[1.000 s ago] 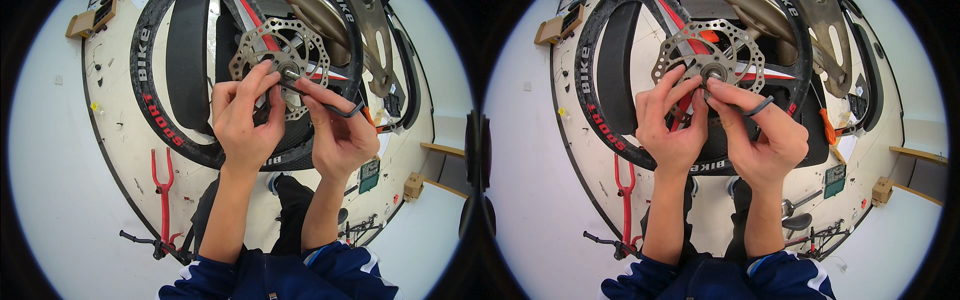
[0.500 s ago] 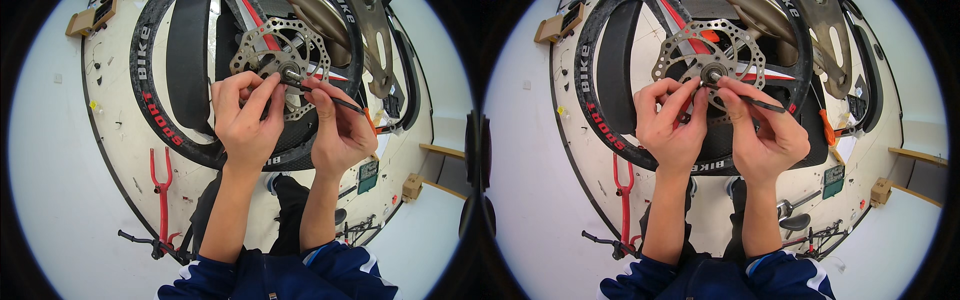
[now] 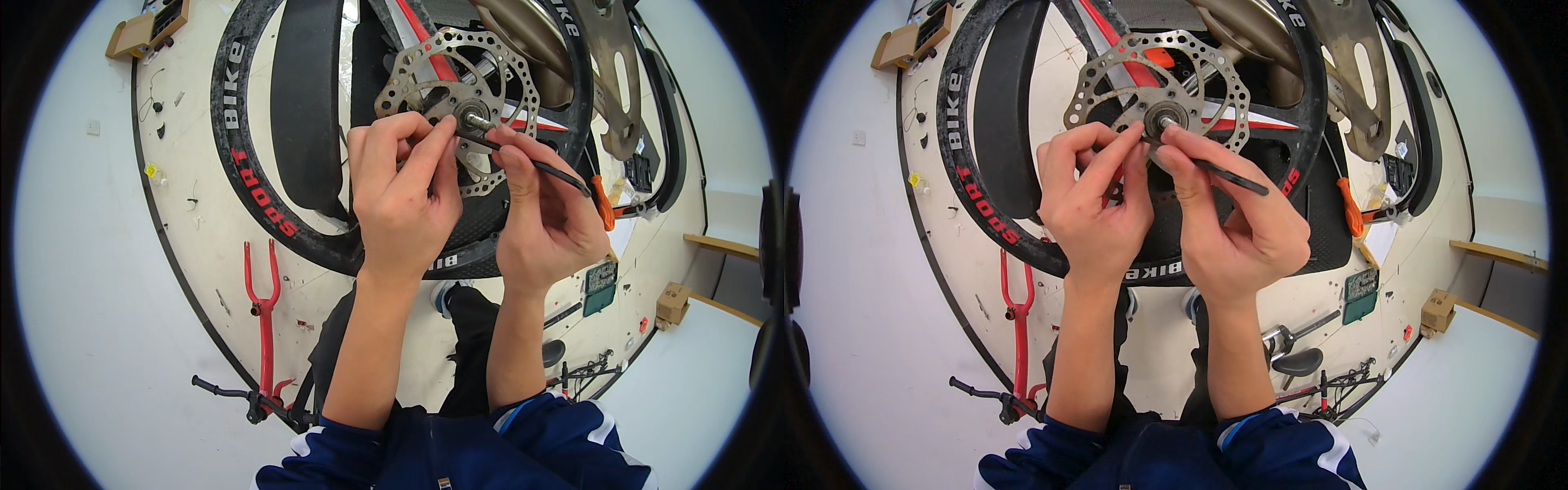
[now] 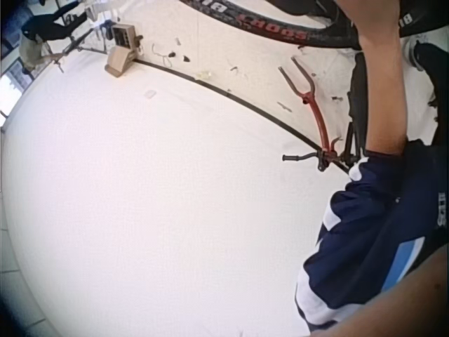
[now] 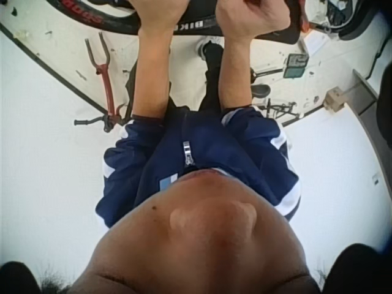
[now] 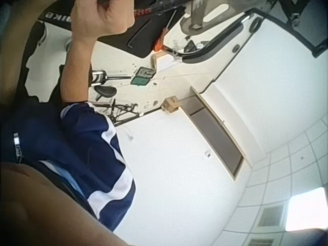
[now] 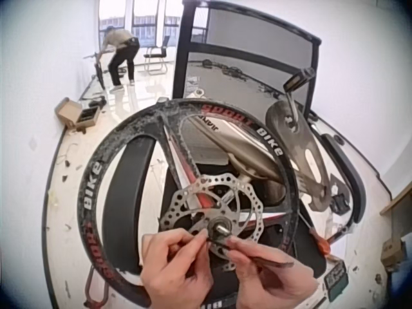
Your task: The person installs a disc brake rotor onto a bicycle wheel hub, aligns it, and secures it with bolts using an Allen key. The person then rotates the wheel to check alignment and continues tightening the bolts.
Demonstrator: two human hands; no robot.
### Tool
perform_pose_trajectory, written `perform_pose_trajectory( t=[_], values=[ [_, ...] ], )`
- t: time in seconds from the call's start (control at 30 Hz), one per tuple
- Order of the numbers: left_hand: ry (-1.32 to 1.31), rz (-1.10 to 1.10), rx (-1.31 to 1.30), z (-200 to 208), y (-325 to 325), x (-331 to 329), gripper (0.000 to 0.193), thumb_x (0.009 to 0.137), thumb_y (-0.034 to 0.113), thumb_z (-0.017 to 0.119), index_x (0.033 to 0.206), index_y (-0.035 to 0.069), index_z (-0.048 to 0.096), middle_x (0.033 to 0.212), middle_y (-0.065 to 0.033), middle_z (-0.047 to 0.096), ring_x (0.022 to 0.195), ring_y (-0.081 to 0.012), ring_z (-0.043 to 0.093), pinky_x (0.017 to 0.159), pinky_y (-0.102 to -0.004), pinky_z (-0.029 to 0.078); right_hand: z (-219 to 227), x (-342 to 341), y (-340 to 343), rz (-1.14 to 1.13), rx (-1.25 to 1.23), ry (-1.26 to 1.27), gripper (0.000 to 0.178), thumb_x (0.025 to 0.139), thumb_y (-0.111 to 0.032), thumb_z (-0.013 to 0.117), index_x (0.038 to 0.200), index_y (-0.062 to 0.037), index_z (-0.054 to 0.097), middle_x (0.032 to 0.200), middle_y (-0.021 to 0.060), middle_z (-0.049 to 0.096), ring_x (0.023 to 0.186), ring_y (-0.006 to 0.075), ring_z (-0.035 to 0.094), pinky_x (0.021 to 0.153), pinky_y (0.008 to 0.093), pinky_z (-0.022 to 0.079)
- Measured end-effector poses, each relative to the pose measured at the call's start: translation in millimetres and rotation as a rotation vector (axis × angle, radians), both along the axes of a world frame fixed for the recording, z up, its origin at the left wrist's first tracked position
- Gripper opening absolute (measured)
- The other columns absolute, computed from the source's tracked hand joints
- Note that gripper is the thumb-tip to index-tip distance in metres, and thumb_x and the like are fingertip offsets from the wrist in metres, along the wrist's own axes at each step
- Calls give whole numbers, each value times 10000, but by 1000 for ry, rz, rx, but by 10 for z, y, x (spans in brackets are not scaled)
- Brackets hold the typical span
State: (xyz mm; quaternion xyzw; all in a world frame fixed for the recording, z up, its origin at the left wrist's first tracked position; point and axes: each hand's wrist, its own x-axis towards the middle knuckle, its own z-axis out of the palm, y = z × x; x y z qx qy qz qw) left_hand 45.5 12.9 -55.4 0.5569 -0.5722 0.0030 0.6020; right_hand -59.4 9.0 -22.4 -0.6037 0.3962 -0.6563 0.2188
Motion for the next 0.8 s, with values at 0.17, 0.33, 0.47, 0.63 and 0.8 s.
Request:
perform_pose_trajectory(
  t=[0.17,0.33,0.47,0.63,0.8],
  values=[
    [-16,-41,10,-2,-11,26,318,701,-100,737,995,20,749,883,-32,591,740,-209,480,657,-325,415,-37,25,39,-28,-23,13,193,808,96,775,994,105,723,937,184,755,833,191,737,764,272,596],
    [10,-33,11,8,3,28,317,695,-84,755,992,25,754,878,-26,601,737,-205,494,643,-314,426,-33,40,47,-53,21,-30,223,785,117,787,994,103,712,932,199,749,836,215,738,777,300,600],
    [29,-13,-11,15,-5,13,285,692,-71,773,961,24,759,874,-26,628,753,-205,528,637,-308,450,-42,47,55,-61,-19,-12,241,761,115,808,980,87,712,926,194,748,839,220,740,788,312,600],
    [33,-14,2,31,-2,9,263,697,-77,771,942,18,758,881,-34,647,770,-215,545,656,-317,463,-63,35,25,-36,-68,36,269,755,93,818,1003,72,716,943,187,751,866,231,743,798,310,597],
    [21,5,-13,25,-6,-2,262,699,-78,768,943,18,756,887,-33,649,772,-220,545,669,-323,466,-47,33,-10,58,-35,100,267,774,69,806,1029,67,726,968,159,760,873,214,744,793,294,591]
  ],
)
